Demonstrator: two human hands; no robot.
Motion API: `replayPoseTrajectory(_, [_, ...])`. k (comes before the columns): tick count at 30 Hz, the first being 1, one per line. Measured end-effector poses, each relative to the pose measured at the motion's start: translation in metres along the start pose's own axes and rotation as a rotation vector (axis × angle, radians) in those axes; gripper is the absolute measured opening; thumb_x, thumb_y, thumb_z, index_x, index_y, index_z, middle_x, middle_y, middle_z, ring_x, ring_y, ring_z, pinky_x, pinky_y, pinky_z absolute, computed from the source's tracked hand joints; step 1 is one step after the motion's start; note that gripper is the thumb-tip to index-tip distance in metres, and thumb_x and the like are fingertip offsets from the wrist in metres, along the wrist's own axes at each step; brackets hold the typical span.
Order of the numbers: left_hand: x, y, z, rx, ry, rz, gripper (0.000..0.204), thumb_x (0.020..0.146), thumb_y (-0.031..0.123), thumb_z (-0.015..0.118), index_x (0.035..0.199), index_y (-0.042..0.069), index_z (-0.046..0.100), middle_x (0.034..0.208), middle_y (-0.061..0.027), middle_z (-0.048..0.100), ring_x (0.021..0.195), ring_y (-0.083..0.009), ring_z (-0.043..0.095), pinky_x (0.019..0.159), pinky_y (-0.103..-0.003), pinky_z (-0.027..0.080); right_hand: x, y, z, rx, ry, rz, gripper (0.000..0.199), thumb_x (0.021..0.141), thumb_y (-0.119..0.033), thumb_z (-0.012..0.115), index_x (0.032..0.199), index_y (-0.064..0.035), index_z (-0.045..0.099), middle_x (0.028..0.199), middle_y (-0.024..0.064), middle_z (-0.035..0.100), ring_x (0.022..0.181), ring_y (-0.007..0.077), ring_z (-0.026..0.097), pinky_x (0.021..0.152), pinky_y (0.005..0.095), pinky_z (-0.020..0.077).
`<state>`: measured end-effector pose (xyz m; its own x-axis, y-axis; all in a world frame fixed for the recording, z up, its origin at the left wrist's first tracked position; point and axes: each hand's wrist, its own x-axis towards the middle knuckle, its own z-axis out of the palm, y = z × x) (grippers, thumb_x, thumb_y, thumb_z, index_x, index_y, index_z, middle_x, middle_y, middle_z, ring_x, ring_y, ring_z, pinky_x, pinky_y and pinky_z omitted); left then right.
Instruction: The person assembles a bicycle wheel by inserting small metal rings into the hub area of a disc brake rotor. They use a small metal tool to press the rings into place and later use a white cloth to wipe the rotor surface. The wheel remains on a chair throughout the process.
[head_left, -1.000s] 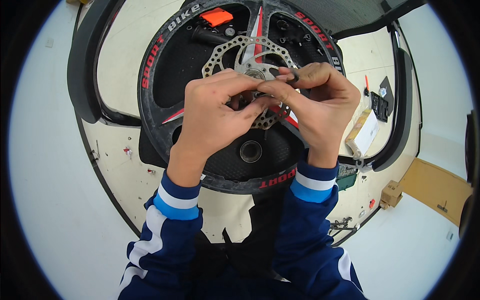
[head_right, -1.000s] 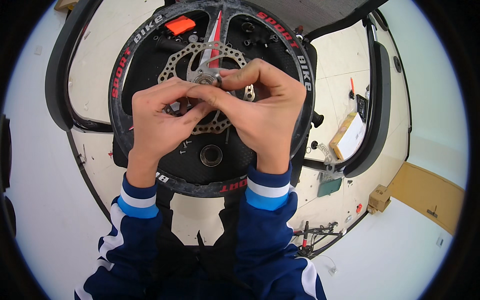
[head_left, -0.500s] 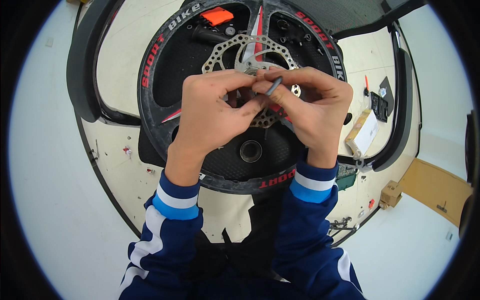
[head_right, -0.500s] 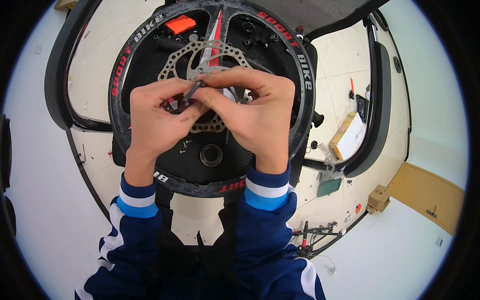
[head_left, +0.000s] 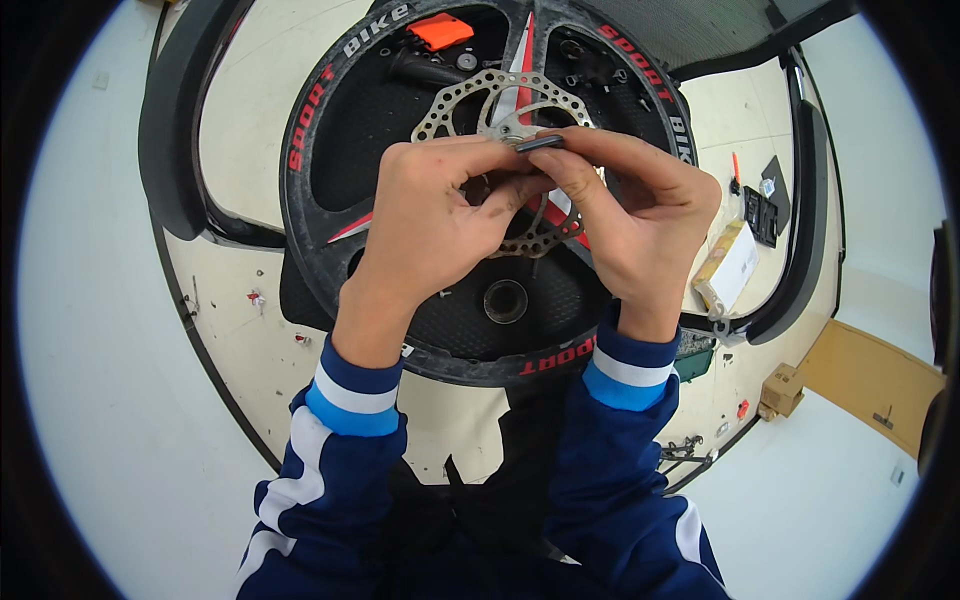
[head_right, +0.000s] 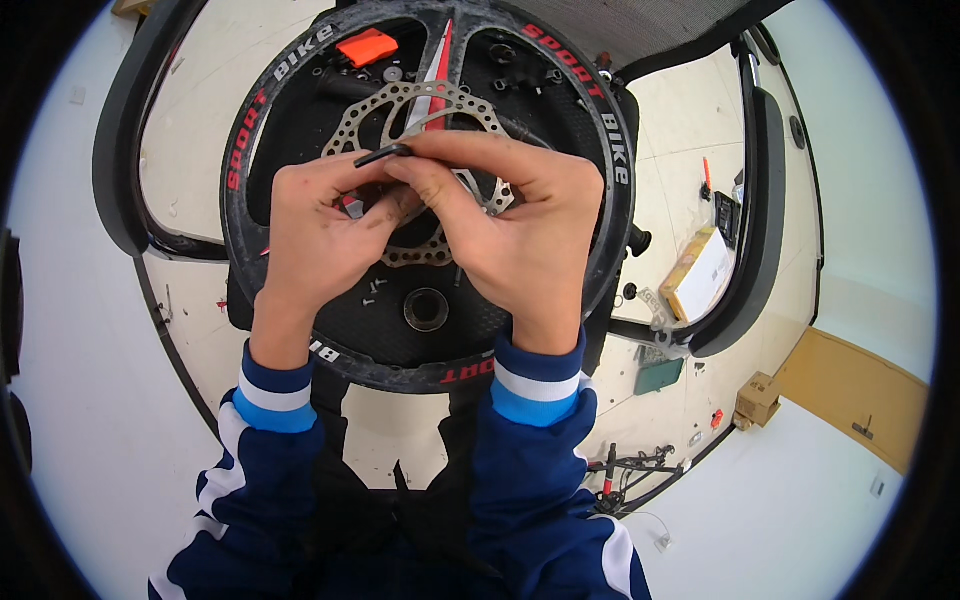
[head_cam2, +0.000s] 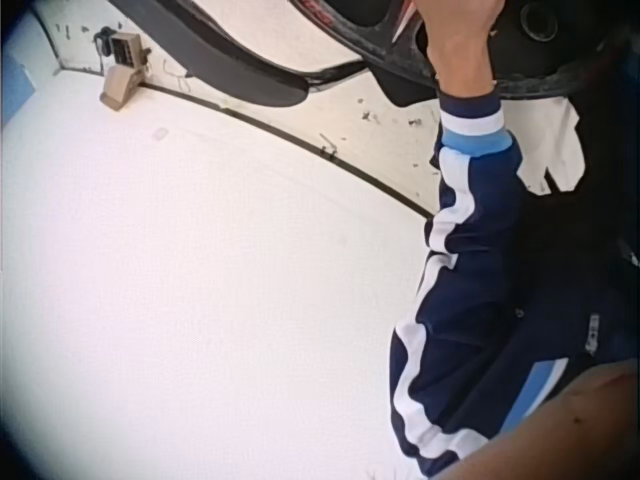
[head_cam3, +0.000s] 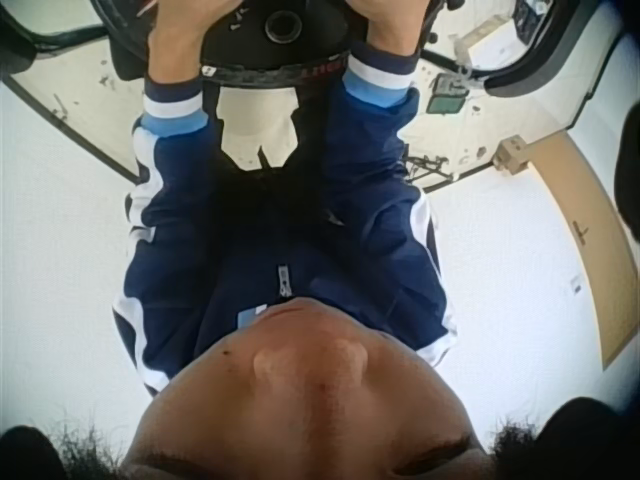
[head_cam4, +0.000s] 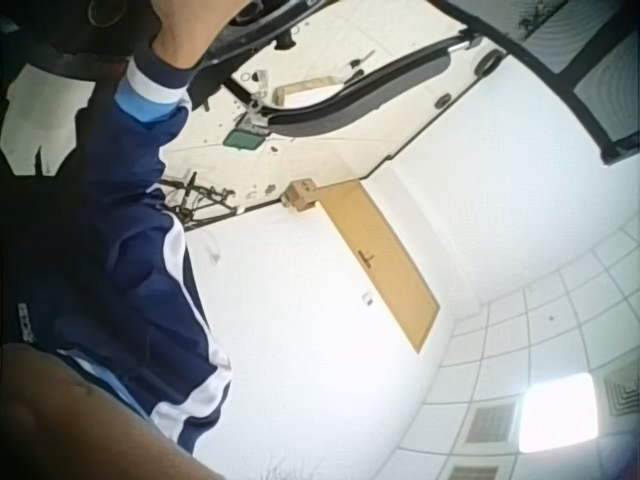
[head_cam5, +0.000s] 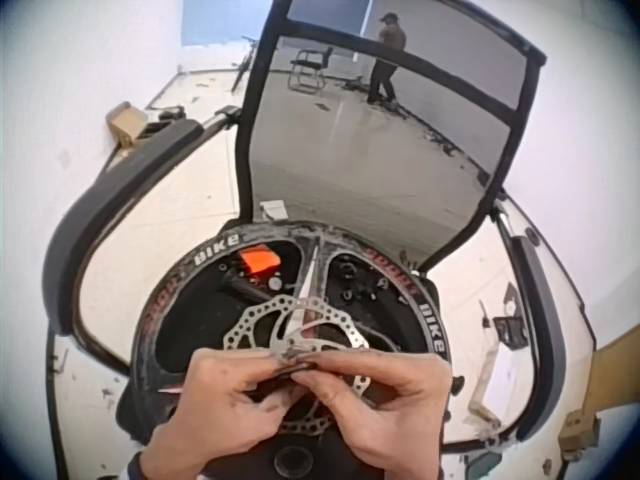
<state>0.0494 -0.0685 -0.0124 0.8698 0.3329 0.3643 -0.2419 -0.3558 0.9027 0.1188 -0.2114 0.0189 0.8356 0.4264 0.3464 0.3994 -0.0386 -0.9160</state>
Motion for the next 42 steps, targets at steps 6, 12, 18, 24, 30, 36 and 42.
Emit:
replayPoseTrajectory(6, [-0.003, 0.032, -0.054, 0.243, -0.393, -0.481, 0.011, 0.081, 0.003, 0.080, 0.089, -0.004, 0.077, 0.068, -0.0106, 0.070, 0.053, -0.0087, 0.054, 0.050, -0.024, 0.041, 0.001, -0.004, -0.005, 0.038, -0.032, 0.028, 0.015, 0.083, 0.000, 0.079, 0.097, 0.0043, 0.077, 0.086, 0.0100, 0.077, 0.076, 0.0127, 0.071, 0.071, 0.0244, 0.0559])
replayPoseTrajectory(12, [-0.045, 0.013, -0.049, 0.439, -0.643, -0.599, 0.016, 0.073, 0.000, 0.080, 0.085, -0.009, 0.075, 0.073, -0.0233, 0.071, 0.067, -0.0304, 0.073, 0.062, -0.032, 0.056, 0.005, -0.006, -0.006, 0.053, -0.053, 0.086, 0.018, 0.083, -0.001, 0.079, 0.100, 0.0053, 0.076, 0.088, 0.0102, 0.076, 0.082, 0.0142, 0.073, 0.075, 0.0250, 0.0575])
replayPoseTrajectory(18, [-0.054, 0.003, -0.037, 0.555, -0.577, -0.461, 0.015, 0.072, 0.000, 0.079, 0.084, -0.007, 0.075, 0.071, -0.0231, 0.069, 0.066, -0.0350, 0.071, 0.063, -0.034, 0.055, 0.007, -0.004, -0.008, 0.057, -0.070, 0.075, 0.018, 0.084, 0.000, 0.079, 0.100, 0.0049, 0.076, 0.089, 0.0114, 0.076, 0.083, 0.0161, 0.074, 0.078, 0.0268, 0.0586])
replayPoseTrajectory(24, [-0.044, 0.019, -0.052, 0.308, -0.617, -0.622, 0.012, 0.070, 0.002, 0.075, 0.082, -0.002, 0.075, 0.073, -0.0190, 0.070, 0.065, -0.0278, 0.072, 0.061, -0.032, 0.055, 0.007, 0.003, -0.017, 0.130, -0.005, 0.070, 0.018, 0.085, 0.001, 0.078, 0.102, 0.0064, 0.074, 0.091, 0.0135, 0.077, 0.085, 0.0181, 0.075, 0.078, 0.0274, 0.0590])
replayPoseTrajectory(30, [-0.033, 0.025, -0.050, -0.083, -0.399, -0.415, 0.010, 0.076, -0.007, 0.077, 0.084, -0.003, 0.074, 0.078, -0.0084, 0.071, 0.065, -0.0072, 0.064, 0.062, -0.021, 0.051, 0.008, -0.001, -0.030, 0.110, 0.119, 0.107, 0.021, 0.087, 0.000, 0.077, 0.105, 0.0087, 0.072, 0.093, 0.0167, 0.077, 0.085, 0.0193, 0.075, 0.078, 0.0275, 0.0598])
replayPoseTrajectory(36, [-0.011, 0.018, 0.004, 0.210, -0.064, -0.008, 0.018, 0.077, -0.007, 0.076, 0.094, 0.000, 0.075, 0.084, -0.0088, 0.072, 0.071, -0.0167, 0.068, 0.066, -0.025, 0.054, 0.006, -0.001, -0.032, 0.172, 0.140, 0.126, 0.020, 0.087, 0.000, 0.077, 0.104, 0.0092, 0.072, 0.092, 0.0173, 0.076, 0.084, 0.0196, 0.075, 0.078, 0.0277, 0.0599])
replayPoseTrajectory(42, [-0.014, 0.010, 0.026, 0.458, 0.075, 0.249, 0.026, 0.076, -0.006, 0.074, 0.100, 0.004, 0.075, 0.091, -0.0057, 0.072, 0.082, -0.0238, 0.065, 0.070, -0.033, 0.054, 0.005, 0.002, -0.041, 0.199, 0.159, 0.130, 0.021, 0.086, 0.000, 0.078, 0.104, 0.0093, 0.072, 0.093, 0.0171, 0.076, 0.086, 0.0200, 0.075, 0.079, 0.0278, 0.0598])
